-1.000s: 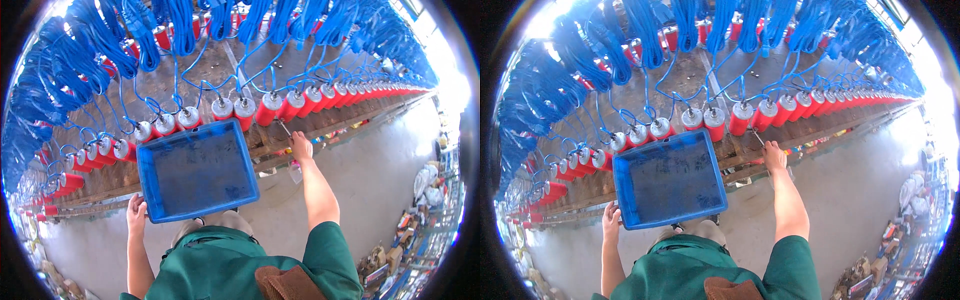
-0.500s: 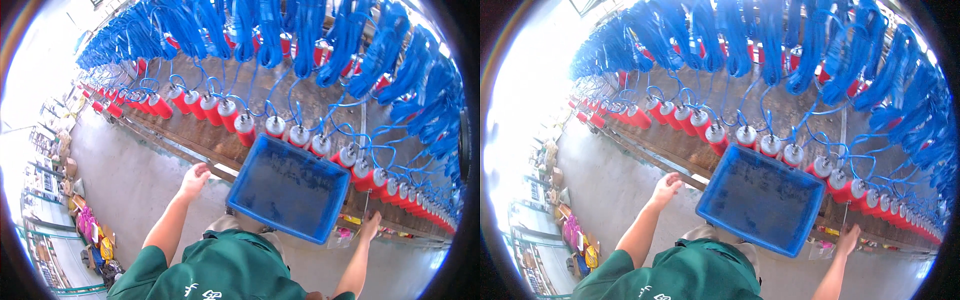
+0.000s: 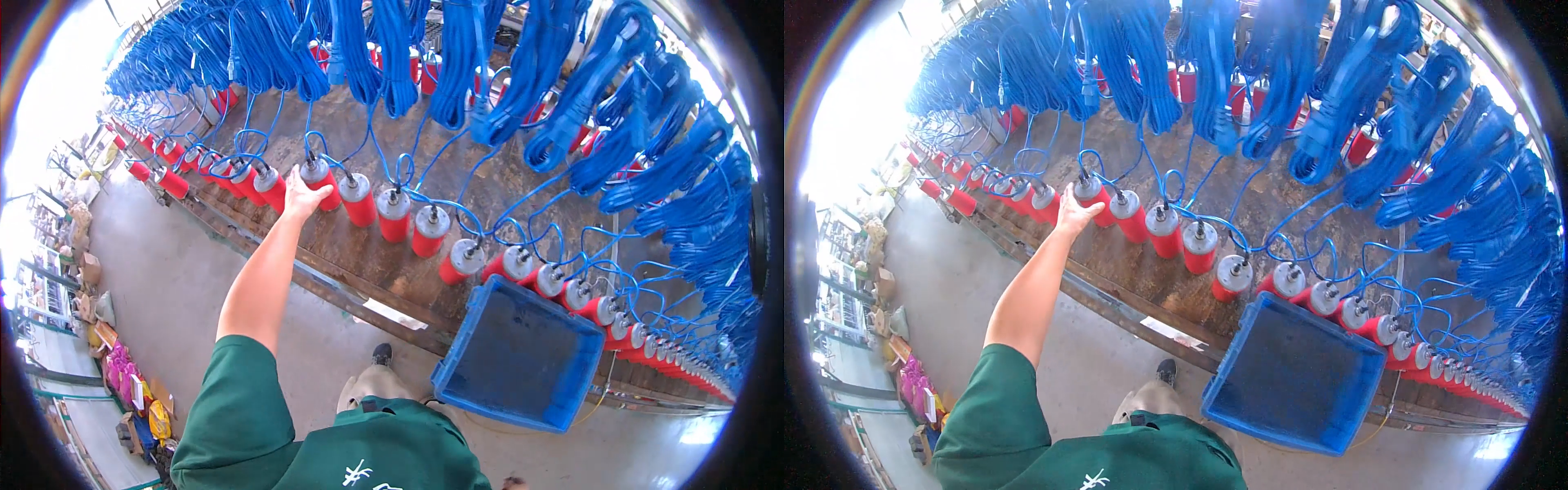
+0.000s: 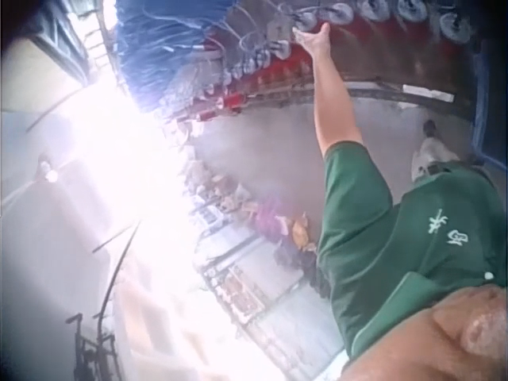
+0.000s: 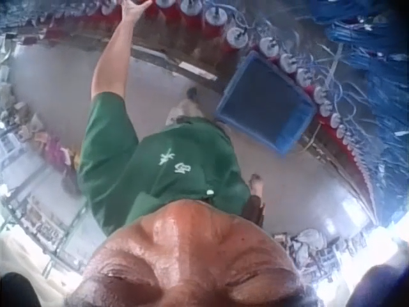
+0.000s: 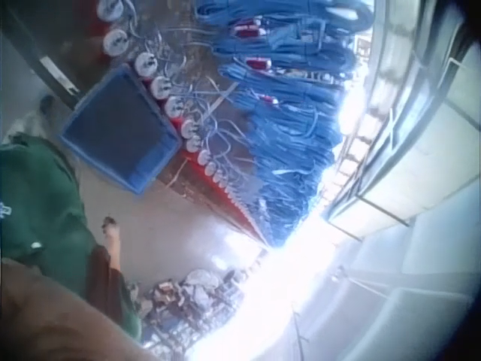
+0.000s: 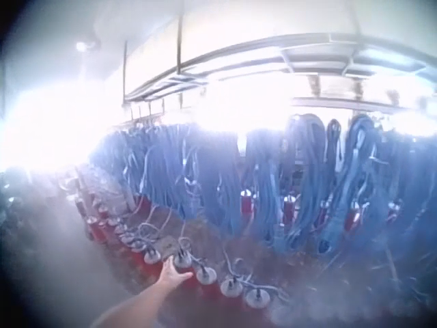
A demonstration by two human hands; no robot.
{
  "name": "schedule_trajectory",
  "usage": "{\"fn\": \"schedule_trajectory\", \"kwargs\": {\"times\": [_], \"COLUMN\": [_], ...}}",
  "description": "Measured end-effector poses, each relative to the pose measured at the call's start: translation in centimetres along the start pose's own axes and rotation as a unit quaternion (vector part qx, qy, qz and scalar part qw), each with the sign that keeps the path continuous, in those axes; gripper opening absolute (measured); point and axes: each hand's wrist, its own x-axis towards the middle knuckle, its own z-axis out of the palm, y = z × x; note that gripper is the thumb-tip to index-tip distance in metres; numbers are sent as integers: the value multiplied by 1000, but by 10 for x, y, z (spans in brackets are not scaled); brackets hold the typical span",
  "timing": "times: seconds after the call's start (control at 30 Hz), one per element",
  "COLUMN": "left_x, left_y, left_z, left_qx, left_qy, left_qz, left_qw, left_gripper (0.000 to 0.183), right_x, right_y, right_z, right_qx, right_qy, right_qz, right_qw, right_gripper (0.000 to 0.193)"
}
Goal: The person picks up a red pressure tank from a assembly line, dips it into a blue container of water, and uses a tool to manipulate a valve at the top of the tank. The person repeats this process with three tanks in total, placing each one back on the line after handling it.
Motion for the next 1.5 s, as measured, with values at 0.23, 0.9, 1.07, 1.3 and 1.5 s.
{"fn": "schedule_trajectory", "kwargs": {"times": [0.23, 0.9, 1.07, 1.3, 1.5], "left_x": [50, -304, -362, -368, -369], "left_y": [-38, 36, 101, 154, 163], "left_z": [28, -86, -76, -25, 13], "left_qx": [-67, -459, -590, -599, -521], "left_qy": [-6, -44, -134, -247, -292], "left_qz": [55, -141, -241, -239, -236], "left_qw": [996, 876, 759, 723, 767], "left_gripper": [91, 48, 57, 42, 56], "right_x": [-44, -84, -81, -125, -104], "right_y": [-142, -242, -238, -332, -362], "right_z": [98, -6, -69, -124, -116], "right_qx": [-51, -93, -1, -27, 88], "right_qy": [-30, -91, -193, -71, 24], "right_qz": [-1, -62, 31, -176, -324], "right_qw": [998, 990, 981, 981, 942], "right_gripper": [31, 34, 45, 26, 24]}}
